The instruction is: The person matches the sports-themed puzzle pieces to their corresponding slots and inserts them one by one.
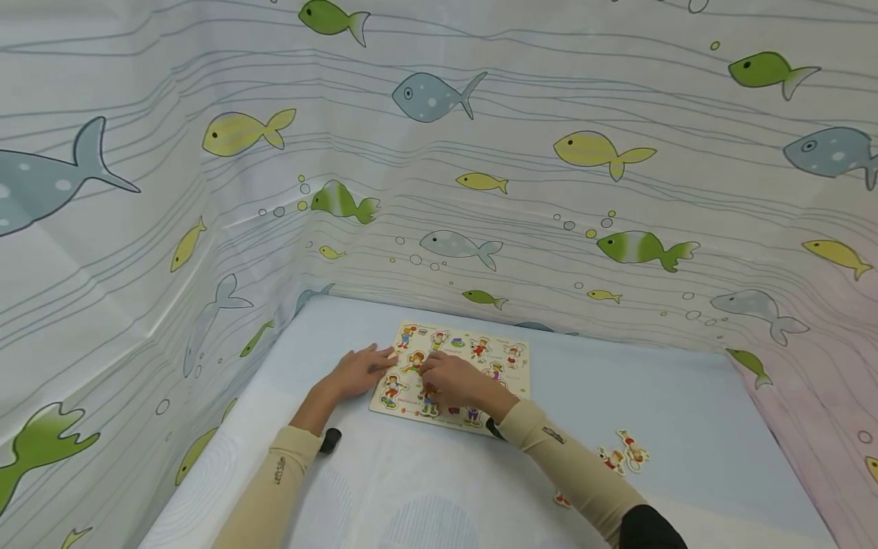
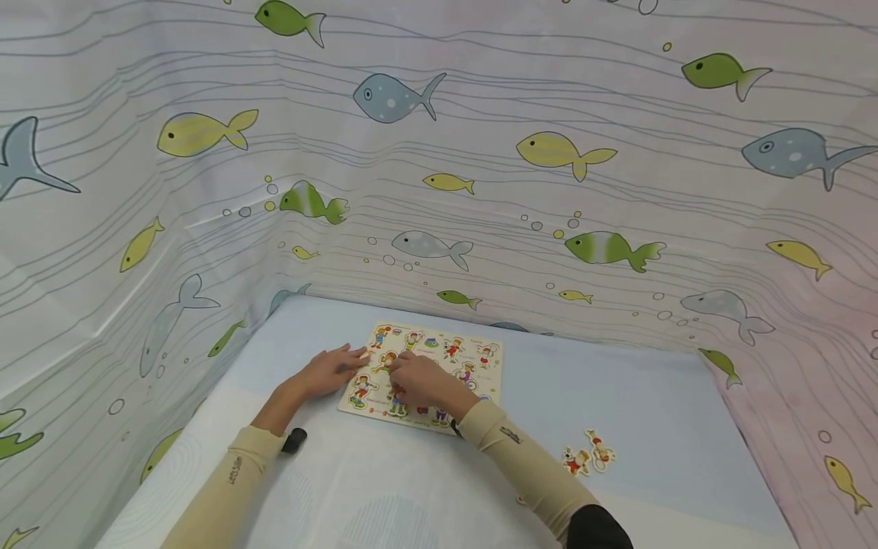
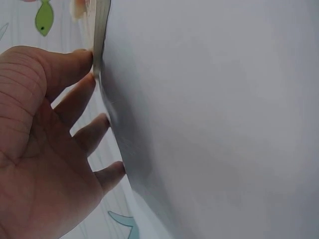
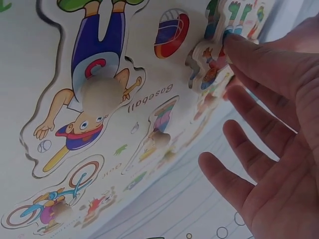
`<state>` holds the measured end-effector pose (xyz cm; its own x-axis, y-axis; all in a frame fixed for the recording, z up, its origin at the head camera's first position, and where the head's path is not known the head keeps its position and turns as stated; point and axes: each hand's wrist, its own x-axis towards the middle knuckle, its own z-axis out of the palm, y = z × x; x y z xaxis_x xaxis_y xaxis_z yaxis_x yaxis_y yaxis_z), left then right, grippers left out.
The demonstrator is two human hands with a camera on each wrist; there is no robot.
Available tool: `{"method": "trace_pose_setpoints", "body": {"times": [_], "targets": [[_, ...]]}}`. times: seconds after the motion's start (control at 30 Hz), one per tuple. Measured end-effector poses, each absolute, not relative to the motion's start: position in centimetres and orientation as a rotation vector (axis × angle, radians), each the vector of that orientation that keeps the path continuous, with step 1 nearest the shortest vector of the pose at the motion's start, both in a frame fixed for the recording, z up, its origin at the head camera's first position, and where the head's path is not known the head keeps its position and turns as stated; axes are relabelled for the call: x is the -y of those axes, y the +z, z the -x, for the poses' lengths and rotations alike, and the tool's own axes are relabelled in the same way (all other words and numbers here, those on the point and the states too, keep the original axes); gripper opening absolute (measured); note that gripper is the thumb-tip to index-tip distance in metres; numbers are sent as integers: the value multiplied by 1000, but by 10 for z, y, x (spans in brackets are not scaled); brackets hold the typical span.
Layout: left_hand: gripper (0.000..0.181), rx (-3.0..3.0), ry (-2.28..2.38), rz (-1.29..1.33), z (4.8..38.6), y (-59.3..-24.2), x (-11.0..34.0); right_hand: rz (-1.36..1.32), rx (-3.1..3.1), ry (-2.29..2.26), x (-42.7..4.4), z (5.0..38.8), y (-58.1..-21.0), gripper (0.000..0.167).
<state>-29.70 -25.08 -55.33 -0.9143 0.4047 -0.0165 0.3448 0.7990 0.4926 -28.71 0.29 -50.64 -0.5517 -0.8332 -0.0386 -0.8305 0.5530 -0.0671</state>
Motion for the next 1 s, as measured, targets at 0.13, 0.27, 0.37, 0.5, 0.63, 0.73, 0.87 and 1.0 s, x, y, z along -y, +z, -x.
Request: {"method": "trace_pose_setpoints", "body": {"times": [0.13,0.27,0.37,0.5,0.63,0.73,0.87,1.0], "targets": [[38,-2873,747,-608,296,-550,250,1467,-2716,-3,0,289,-510,3],[37,-2871,758,-611,295,-549,250,1499,-2720,29,2,291,-513,5],[37,-2863,758,-613,295,-549,250,1500,-2722,37,3,291,-515,6],[38,-2854,760,-608,295,-548,250,1492,-2724,51,4,291,-515,7],[38,-2857,755,-608,296,-549,251,1448,-2723,61,5,291,-515,8],[38,-2857,749,-610,296,-550,252,1420,-2719,69,6,289,-514,9],[38,-2857,742,-607,296,-551,252,1403,-2708,41,6,287,-514,10],[38,-2857,743,-612,297,-553,252,1381,-2707,16,7,285,-514,13]]}}
